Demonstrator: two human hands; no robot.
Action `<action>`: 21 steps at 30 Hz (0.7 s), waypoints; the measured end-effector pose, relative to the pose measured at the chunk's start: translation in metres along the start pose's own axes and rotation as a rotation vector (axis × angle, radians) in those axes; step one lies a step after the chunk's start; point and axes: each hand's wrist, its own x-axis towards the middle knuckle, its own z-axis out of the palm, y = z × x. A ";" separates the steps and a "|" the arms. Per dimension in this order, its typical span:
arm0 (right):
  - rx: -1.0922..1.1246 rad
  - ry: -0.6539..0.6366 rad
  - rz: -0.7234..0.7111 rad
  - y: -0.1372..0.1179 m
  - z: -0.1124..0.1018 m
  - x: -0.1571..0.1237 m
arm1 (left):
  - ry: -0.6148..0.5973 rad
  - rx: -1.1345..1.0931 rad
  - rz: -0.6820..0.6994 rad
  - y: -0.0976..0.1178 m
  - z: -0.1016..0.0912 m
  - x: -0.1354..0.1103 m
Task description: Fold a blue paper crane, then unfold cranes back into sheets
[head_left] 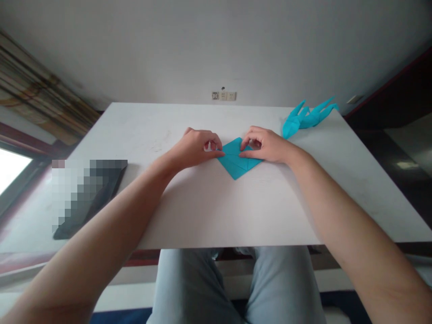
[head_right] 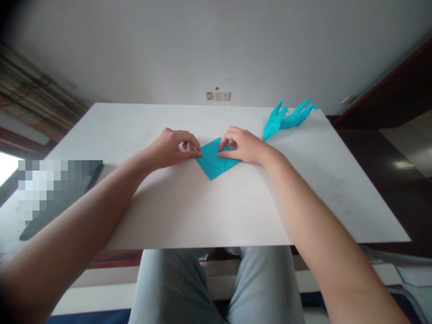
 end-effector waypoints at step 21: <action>-0.112 -0.007 -0.015 -0.011 0.020 0.002 | 0.151 0.143 -0.292 0.002 0.009 -0.002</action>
